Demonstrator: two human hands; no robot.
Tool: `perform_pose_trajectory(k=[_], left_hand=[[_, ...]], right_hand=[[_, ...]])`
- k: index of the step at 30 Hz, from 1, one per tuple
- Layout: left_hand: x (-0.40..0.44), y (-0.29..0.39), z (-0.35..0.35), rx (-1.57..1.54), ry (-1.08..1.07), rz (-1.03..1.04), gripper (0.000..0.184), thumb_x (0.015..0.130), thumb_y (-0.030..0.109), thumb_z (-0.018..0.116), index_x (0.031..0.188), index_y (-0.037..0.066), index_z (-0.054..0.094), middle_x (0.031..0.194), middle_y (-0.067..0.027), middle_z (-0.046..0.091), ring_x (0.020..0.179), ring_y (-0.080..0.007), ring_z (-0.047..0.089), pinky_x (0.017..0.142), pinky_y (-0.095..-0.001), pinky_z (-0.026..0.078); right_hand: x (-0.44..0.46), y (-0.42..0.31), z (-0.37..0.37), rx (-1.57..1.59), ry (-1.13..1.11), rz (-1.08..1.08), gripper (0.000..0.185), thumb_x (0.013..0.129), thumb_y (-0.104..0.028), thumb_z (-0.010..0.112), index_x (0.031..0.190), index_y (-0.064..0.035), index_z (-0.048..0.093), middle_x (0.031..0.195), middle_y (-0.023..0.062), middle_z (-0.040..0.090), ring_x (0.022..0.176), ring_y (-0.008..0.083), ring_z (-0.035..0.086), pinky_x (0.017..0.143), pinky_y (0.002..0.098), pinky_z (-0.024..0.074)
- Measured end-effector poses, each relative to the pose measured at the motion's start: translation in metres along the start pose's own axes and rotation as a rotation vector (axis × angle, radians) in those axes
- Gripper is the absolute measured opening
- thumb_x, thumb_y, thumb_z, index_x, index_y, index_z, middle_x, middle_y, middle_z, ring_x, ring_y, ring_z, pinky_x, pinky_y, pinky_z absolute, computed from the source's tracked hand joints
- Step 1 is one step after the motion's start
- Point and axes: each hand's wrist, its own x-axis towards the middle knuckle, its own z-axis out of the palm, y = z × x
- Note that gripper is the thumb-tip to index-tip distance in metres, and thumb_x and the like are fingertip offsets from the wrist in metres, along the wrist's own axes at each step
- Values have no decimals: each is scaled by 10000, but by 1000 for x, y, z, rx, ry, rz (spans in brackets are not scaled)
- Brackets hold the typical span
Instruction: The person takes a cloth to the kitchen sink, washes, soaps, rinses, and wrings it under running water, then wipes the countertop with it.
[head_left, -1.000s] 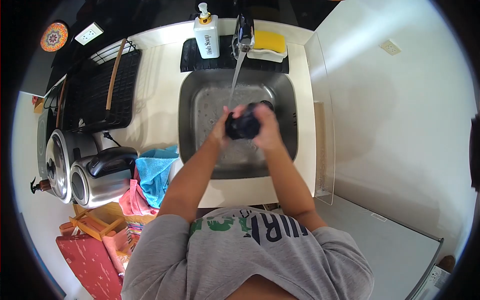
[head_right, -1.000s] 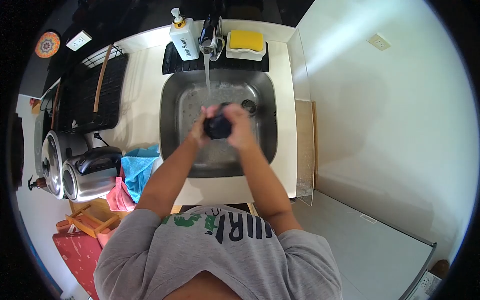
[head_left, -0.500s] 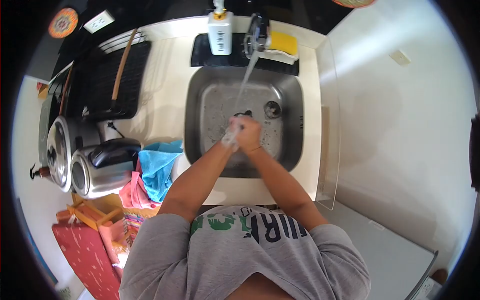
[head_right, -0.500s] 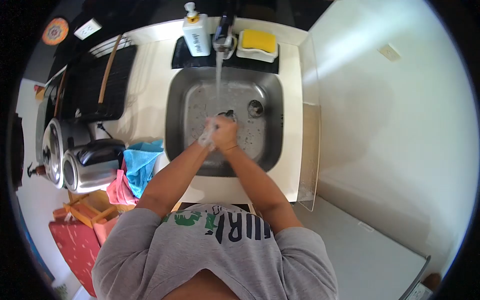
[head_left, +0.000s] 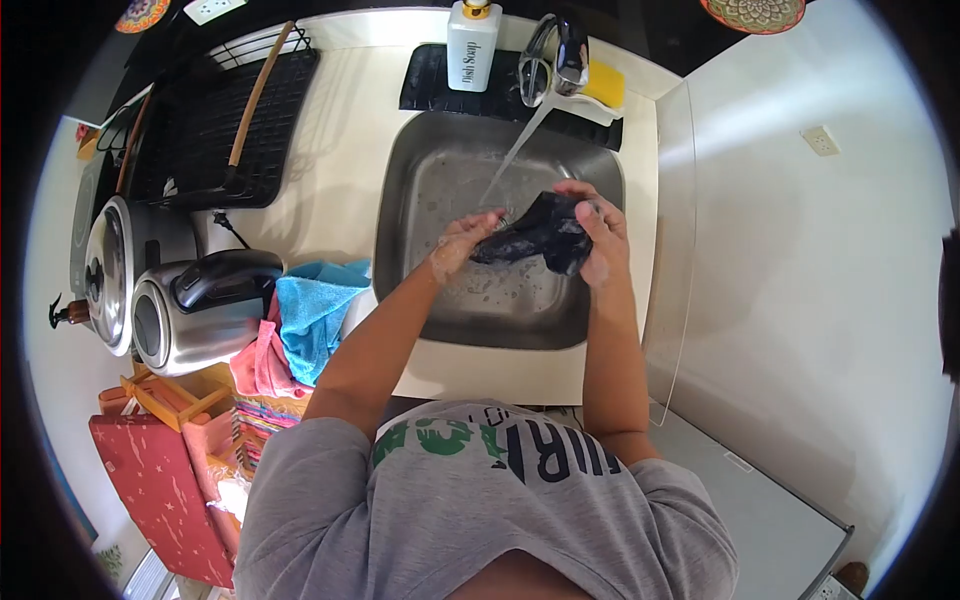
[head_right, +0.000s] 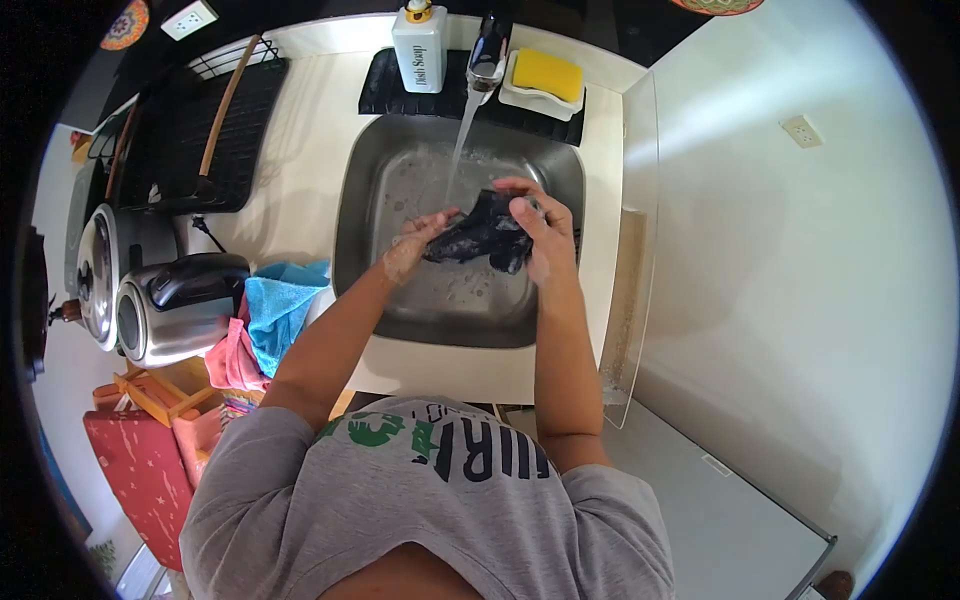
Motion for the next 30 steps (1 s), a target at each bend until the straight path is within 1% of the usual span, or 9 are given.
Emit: perform_pose_trajectory(k=[3,7,8,10,13,18,23,27,30], left_hand=[[13,3,27,-590,53,-179,467,891,397,568,1186,38,523,1083,-71,577,971,-174,564,866,-330,461],[44,-85,-17,-584,-396,221,465,878,351,528,1219,37,494,1206,-86,532,1149,-212,506,990,-355,398],[34,-75,2,-217,-206,255,327,888,301,496,1085,41,518,1096,-81,562,1055,-190,540,911,-346,433],[26,-48,22,161,-33,281,226,899,251,464,952,45,542,985,-76,591,962,-168,573,833,-338,468],[21,-25,31,-211,281,-347,281,932,226,403,1089,24,519,1007,-88,600,905,-207,622,779,-334,520],[54,-129,-42,-858,-178,-100,220,895,259,499,963,67,582,921,-90,615,821,-213,633,680,-366,523],[-11,-39,1,15,37,-599,253,903,171,535,1136,72,536,1040,-41,604,909,-177,611,740,-295,506],[-31,-3,13,778,-144,-708,432,865,257,609,1233,54,508,1131,-59,603,1004,-176,585,834,-333,484],[-18,-7,-26,75,-265,-407,478,858,316,588,1251,55,513,1192,-78,581,1091,-215,547,930,-383,436]], right_hand=[[-10,31,20,-369,-25,85,251,764,-235,732,894,-24,689,766,20,635,776,100,586,776,243,447],[-13,100,42,-935,-39,-392,199,668,-164,718,675,-5,600,631,125,555,618,255,573,654,345,462],[-9,106,39,-1065,3,-569,182,647,-129,691,635,2,565,629,154,541,610,313,566,636,379,460],[13,113,7,-1106,143,-464,160,626,-110,668,625,4,556,641,162,551,628,338,565,626,395,461],[1,132,-3,-1060,221,-355,134,618,-97,647,648,9,570,659,168,563,647,355,568,609,398,458],[-26,135,41,-890,-90,-617,147,638,-135,644,631,-3,580,660,146,573,650,346,579,599,434,453],[41,157,-13,-1214,77,-263,172,684,-198,665,663,-28,642,689,152,601,645,343,580,582,411,458],[71,132,-20,-510,17,554,457,791,-486,614,909,-45,638,885,126,619,785,235,579,719,367,471],[62,142,-55,-18,-161,811,868,761,-759,448,1239,-36,485,1210,145,512,1065,241,526,962,387,392]])
